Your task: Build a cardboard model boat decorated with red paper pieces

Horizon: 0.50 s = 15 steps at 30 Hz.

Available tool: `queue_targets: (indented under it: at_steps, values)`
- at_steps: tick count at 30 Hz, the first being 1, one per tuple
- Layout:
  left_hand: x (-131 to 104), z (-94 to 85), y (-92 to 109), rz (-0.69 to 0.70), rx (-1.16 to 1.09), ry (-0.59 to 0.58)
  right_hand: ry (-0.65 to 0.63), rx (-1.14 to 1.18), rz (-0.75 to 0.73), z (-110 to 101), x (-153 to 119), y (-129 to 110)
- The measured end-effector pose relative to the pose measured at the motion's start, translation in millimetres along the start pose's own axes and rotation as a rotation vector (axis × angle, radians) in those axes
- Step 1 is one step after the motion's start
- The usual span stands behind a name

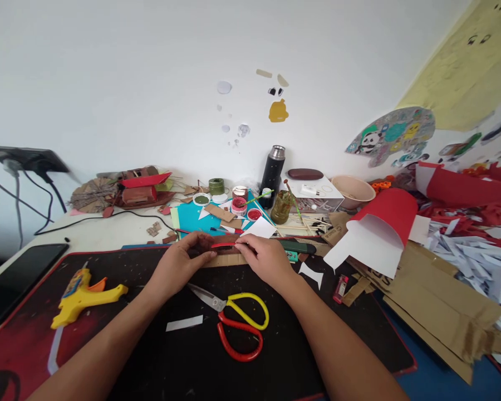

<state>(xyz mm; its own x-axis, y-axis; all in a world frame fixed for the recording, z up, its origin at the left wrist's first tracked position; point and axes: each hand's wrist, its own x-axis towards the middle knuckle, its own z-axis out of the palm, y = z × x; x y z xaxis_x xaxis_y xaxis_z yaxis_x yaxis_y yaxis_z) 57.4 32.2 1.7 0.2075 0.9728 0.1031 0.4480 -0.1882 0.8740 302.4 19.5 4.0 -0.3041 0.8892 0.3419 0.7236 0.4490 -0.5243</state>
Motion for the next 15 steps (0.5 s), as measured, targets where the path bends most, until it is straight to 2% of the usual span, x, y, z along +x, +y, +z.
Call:
queue_targets:
  at_steps: [9, 15]
  values:
    - [-1.5, -0.9, 3.6, 0.055, 0.018, 0.047, 0.022, 0.013, 0.000, 0.9, 0.5, 1.4]
    - [-0.5, 0.6, 2.6, 0.038, 0.024, 0.060, -0.001, 0.002, 0.002, -0.6, 0.0, 0.2]
